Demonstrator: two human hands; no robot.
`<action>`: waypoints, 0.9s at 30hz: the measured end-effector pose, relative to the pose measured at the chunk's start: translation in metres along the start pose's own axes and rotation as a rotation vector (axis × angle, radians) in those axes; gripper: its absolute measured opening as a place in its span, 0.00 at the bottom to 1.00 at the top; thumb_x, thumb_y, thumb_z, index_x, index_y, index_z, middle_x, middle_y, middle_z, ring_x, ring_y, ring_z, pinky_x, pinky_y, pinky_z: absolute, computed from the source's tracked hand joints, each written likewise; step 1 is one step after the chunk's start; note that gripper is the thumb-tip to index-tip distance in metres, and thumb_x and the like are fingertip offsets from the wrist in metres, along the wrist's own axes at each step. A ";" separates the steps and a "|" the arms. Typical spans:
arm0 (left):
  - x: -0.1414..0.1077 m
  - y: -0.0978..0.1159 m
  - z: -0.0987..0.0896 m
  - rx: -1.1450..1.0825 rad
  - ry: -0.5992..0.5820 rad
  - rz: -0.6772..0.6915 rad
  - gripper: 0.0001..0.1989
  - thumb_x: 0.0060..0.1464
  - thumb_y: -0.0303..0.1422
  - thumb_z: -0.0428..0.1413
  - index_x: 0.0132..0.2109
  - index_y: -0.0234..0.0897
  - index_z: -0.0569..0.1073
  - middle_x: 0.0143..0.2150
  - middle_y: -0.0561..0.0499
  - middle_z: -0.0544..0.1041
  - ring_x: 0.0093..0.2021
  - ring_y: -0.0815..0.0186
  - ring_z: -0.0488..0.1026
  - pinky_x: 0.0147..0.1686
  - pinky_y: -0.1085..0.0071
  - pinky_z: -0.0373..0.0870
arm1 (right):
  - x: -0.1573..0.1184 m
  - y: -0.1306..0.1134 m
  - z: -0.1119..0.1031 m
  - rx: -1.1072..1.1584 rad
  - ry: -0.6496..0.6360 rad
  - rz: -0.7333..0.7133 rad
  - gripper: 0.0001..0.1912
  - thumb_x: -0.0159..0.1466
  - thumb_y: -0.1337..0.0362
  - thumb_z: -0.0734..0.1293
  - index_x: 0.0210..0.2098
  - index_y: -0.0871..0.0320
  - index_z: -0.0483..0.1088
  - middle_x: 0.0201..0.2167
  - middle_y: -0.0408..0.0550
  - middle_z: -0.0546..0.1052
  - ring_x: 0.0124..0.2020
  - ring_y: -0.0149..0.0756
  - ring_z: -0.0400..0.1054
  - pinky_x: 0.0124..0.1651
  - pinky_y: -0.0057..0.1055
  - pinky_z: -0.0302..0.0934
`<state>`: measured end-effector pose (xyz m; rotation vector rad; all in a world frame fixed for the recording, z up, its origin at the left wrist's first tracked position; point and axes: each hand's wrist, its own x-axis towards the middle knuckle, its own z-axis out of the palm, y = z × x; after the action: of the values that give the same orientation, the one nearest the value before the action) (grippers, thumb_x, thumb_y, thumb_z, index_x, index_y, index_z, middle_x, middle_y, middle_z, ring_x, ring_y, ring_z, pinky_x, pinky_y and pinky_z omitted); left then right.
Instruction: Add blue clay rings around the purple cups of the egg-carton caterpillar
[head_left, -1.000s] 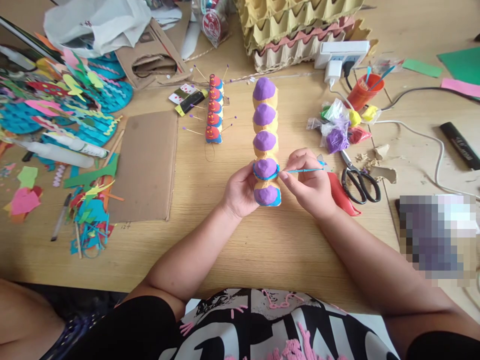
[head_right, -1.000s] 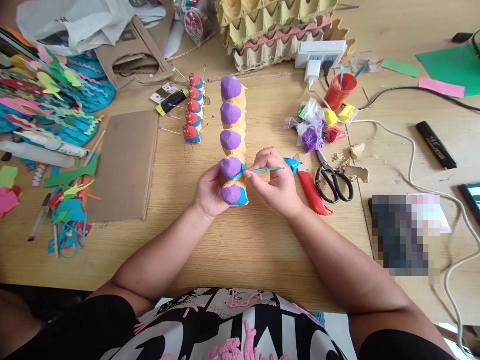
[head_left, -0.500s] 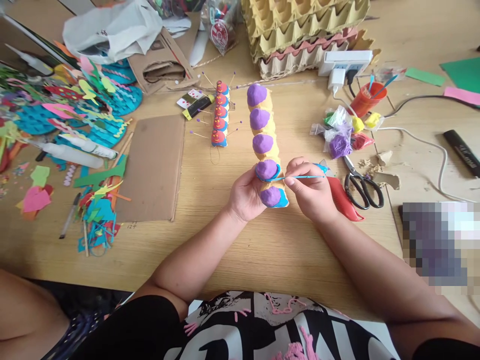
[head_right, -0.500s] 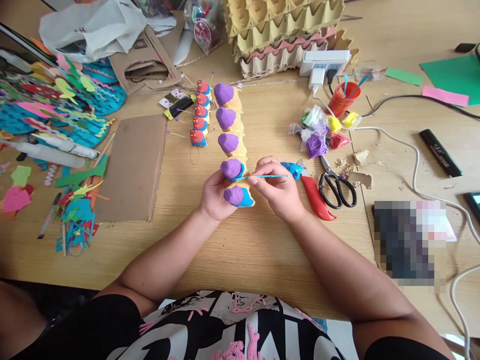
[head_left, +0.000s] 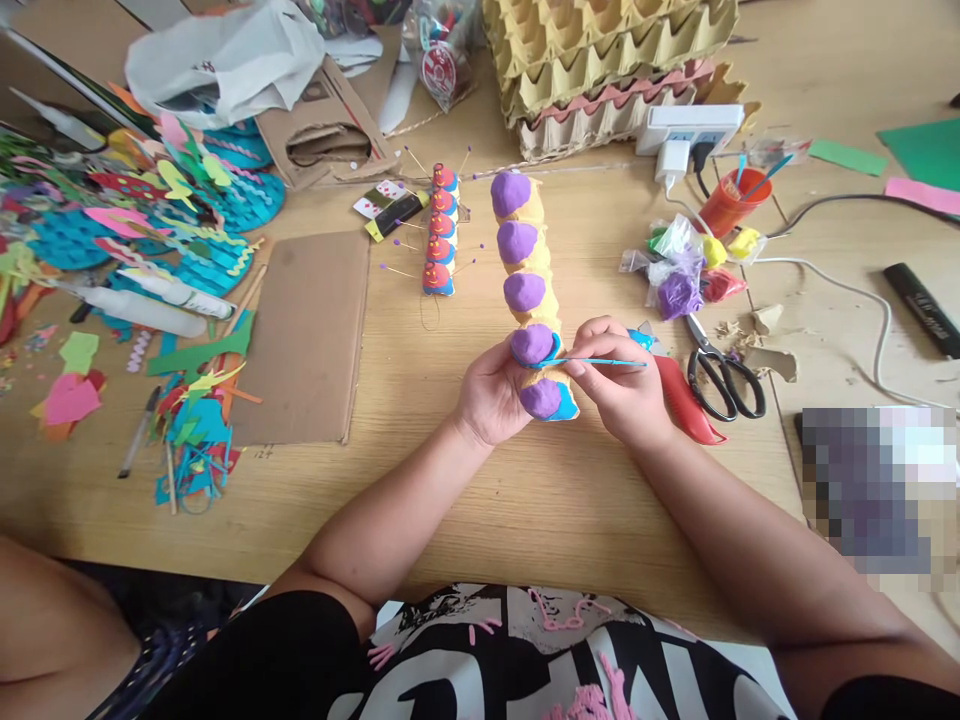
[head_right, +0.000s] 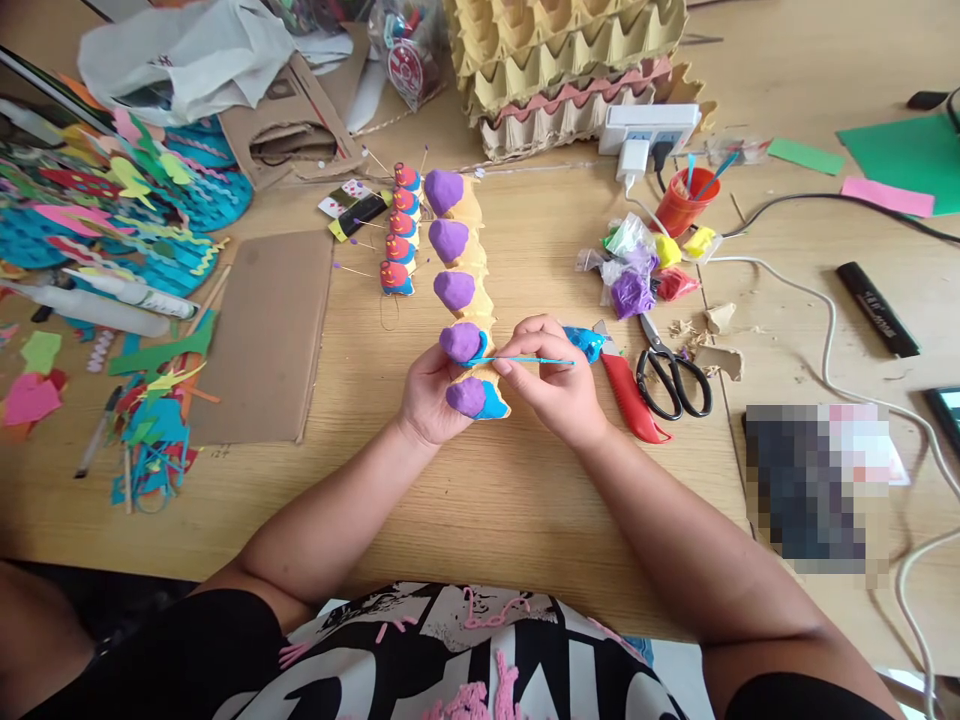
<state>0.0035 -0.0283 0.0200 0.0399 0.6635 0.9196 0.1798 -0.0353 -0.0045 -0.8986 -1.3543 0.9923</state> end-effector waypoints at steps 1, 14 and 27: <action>0.000 0.000 0.000 0.000 0.002 -0.004 0.26 0.79 0.33 0.42 0.37 0.37 0.80 0.34 0.48 0.86 0.35 0.60 0.85 0.38 0.65 0.79 | 0.000 0.000 0.000 0.001 0.004 0.003 0.16 0.65 0.45 0.82 0.33 0.48 0.83 0.37 0.46 0.77 0.42 0.41 0.73 0.51 0.46 0.71; 0.000 -0.001 -0.002 -0.026 0.007 -0.029 0.21 0.78 0.35 0.46 0.38 0.39 0.80 0.35 0.48 0.86 0.37 0.56 0.87 0.40 0.62 0.81 | 0.002 -0.004 0.000 -0.069 0.050 -0.033 0.19 0.63 0.43 0.82 0.28 0.48 0.81 0.33 0.44 0.75 0.37 0.39 0.71 0.46 0.45 0.71; 0.001 -0.001 0.002 -0.070 0.068 -0.015 0.19 0.78 0.32 0.46 0.46 0.40 0.82 0.35 0.51 0.86 0.36 0.61 0.84 0.45 0.64 0.79 | 0.001 -0.001 0.000 -0.092 0.089 -0.056 0.21 0.63 0.44 0.82 0.27 0.50 0.77 0.32 0.44 0.76 0.36 0.39 0.72 0.44 0.43 0.70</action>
<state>0.0055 -0.0278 0.0204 -0.0591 0.6933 0.9324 0.1793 -0.0343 -0.0034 -0.9579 -1.3512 0.8430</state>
